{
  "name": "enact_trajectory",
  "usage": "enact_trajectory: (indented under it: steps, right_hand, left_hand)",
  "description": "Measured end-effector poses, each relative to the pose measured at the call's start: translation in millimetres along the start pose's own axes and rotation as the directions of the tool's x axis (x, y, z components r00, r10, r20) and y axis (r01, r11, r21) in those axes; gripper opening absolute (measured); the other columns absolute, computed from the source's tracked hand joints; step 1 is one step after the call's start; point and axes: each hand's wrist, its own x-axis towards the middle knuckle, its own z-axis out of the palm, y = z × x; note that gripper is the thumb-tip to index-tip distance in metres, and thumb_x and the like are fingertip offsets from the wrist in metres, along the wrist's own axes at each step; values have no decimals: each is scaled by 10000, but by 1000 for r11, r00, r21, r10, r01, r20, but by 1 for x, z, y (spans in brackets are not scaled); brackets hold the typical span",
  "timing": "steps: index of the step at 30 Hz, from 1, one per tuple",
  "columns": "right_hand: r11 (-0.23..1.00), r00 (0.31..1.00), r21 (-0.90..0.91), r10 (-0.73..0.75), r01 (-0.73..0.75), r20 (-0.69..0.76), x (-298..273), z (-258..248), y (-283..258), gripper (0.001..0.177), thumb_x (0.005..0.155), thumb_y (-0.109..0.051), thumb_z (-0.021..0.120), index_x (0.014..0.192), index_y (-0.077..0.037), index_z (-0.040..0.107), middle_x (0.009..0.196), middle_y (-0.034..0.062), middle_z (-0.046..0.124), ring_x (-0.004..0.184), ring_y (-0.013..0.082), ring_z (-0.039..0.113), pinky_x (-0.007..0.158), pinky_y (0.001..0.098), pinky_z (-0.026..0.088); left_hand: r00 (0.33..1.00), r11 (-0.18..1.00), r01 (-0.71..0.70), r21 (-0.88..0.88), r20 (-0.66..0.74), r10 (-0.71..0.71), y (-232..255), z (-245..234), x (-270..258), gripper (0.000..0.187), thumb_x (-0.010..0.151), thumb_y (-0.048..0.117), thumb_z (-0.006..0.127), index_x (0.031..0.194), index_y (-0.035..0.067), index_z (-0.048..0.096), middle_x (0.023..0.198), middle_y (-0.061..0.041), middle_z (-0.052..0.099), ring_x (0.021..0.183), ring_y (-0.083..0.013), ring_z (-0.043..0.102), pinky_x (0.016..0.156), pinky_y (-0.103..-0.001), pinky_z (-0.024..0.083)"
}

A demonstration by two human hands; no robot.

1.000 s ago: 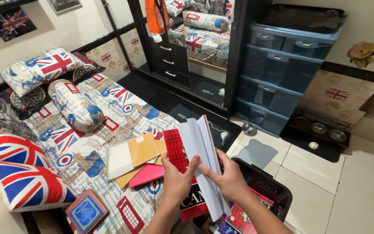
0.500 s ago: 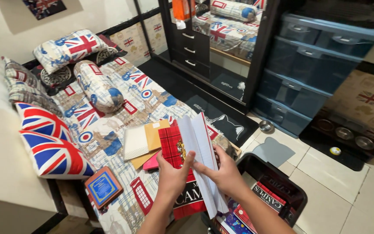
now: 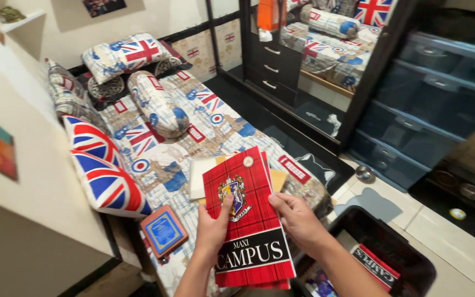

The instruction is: The person is organizing notebooks and a textbook by taking them out of a storage bin and placing them on a bed.

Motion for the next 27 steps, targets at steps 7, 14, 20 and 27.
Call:
enact_trajectory:
  steps: [7,14,20,27]
  right_hand:
    - [995,981,104,-11,-10,194,21,55,10,486,936,-200,648,1338,60,564,1259,162,711,1115,192,712,999,340,572]
    - [989,983,140,16,-42,182,43,73,33,505,933,-270,674,1331,30,593,1250,149,720,1096,202,716,982,364,565]
    - [979,995,200,8,-29,102,57,96,46,527,967,-398,612,1322,-9,622,1133,147,749,955,205,731,870,367,589]
    - [984,996,167,72,-61,-60,68,120,37,584,922,-476,623,1316,-45,651,1043,118,757,882,176,716,793,347,579]
  left_hand:
    - [977,963,69,-261,212,-12,12,-43,17,769,828,617,659,1258,-13,565,1090,-175,735,924,-221,719,807,-348,579]
    - [987,981,74,-179,156,-46,19,-81,39,783,800,588,688,1304,42,441,1204,-178,684,1081,-256,701,938,-386,570]
    - [961,971,88,-223,276,-24,24,-80,52,1044,762,770,567,1526,152,213,1467,-167,523,1335,-279,565,1084,-454,473]
    - [917,908,116,-403,396,59,52,-77,42,1096,641,820,602,1544,329,219,1523,-83,490,1348,-302,558,1065,-540,521]
